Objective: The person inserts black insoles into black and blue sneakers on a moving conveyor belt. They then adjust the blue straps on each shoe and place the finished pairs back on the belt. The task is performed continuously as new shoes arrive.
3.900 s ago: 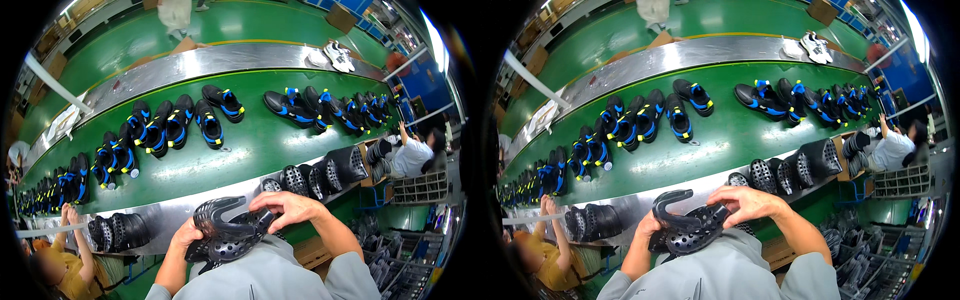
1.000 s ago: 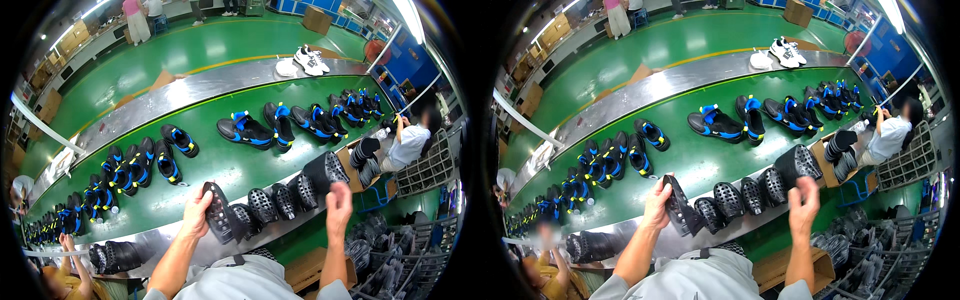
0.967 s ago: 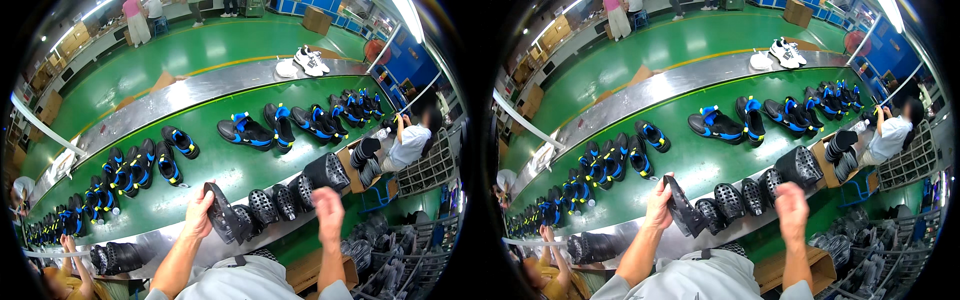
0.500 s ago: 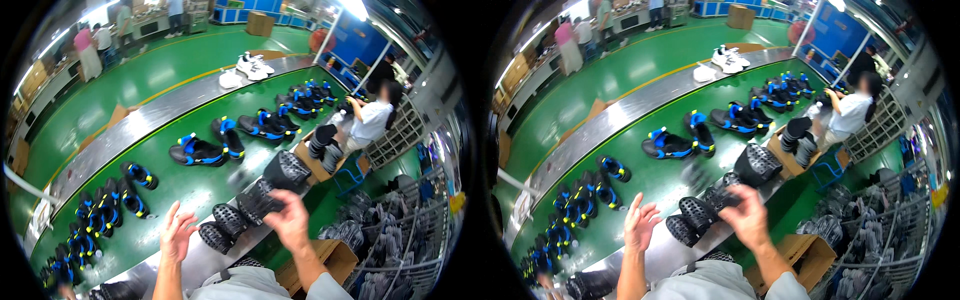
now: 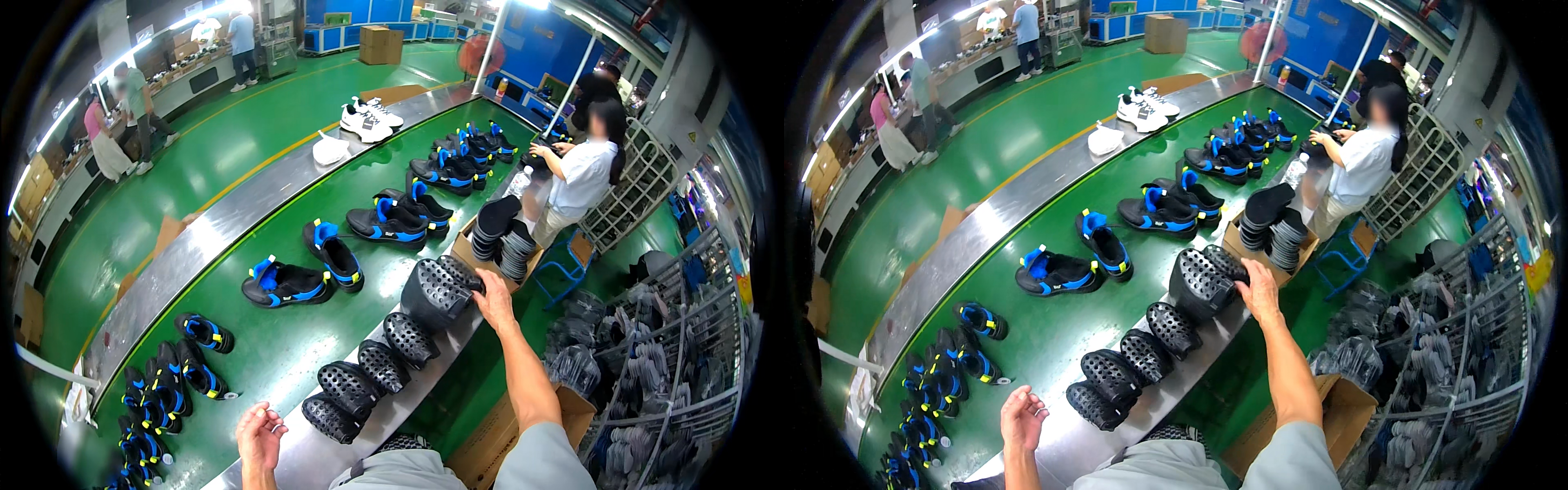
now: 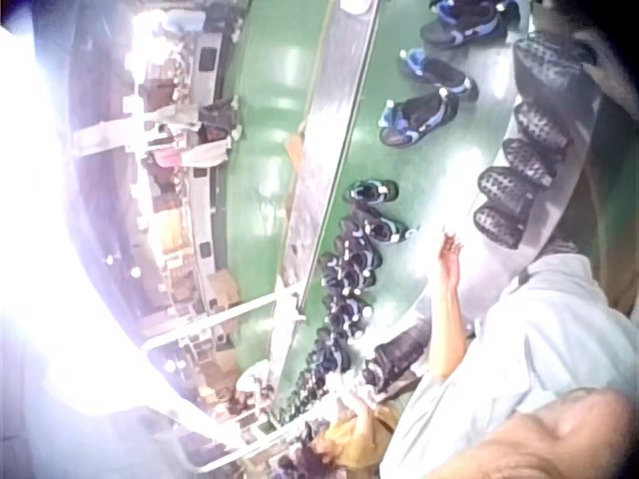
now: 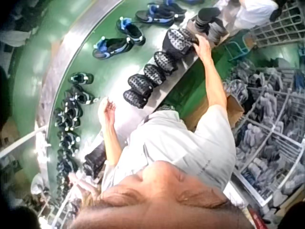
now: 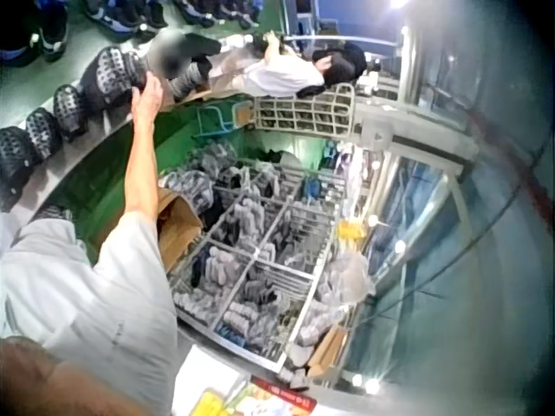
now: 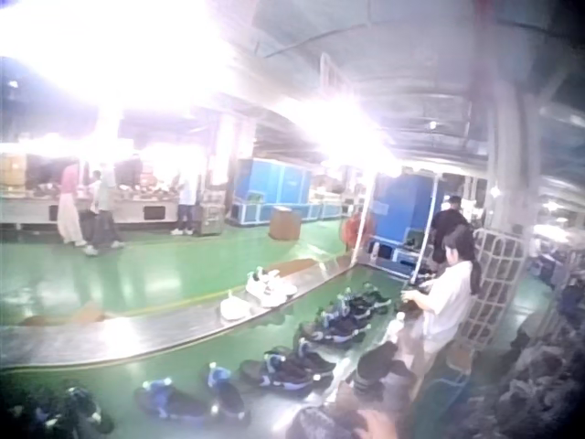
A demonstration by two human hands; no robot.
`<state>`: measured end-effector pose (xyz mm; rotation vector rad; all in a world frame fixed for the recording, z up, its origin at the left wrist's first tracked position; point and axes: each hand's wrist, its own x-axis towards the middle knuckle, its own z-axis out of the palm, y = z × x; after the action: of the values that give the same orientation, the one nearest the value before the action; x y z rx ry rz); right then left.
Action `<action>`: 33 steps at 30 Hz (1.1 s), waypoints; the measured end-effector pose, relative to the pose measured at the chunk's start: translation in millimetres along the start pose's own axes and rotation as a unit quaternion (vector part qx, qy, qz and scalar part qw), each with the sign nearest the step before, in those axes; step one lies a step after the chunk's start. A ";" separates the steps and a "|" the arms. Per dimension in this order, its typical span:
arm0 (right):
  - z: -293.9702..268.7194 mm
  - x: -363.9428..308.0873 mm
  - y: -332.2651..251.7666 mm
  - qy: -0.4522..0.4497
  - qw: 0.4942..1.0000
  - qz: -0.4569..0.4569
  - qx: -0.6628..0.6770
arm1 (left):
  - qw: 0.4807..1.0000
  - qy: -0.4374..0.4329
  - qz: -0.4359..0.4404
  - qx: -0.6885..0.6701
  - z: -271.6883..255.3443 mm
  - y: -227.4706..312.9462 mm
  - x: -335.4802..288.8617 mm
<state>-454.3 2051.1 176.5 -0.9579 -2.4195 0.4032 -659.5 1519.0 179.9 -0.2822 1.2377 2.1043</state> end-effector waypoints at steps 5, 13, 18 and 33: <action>-12.7 32.5 0.7 0.066 0.995 0.046 0.061 | 1.000 0.022 0.007 0.020 1.8 -0.5 -4.4; 51.1 109.5 -198.3 -0.234 0.924 -0.229 0.195 | 0.997 0.080 -0.015 0.010 -4.2 -21.2 -6.7; 210.6 100.1 -248.9 -0.330 0.857 -0.396 0.007 | 0.991 0.129 0.014 0.032 -11.3 -17.7 -27.6; 286.3 86.5 -272.8 -0.281 0.937 -0.159 -0.137 | 0.965 0.248 0.018 -0.086 -67.3 -62.2 -60.6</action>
<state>-816.8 1893.7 88.9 -0.5831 -3.1566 0.2439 -583.6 1456.2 131.2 -0.9179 1.3369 2.2521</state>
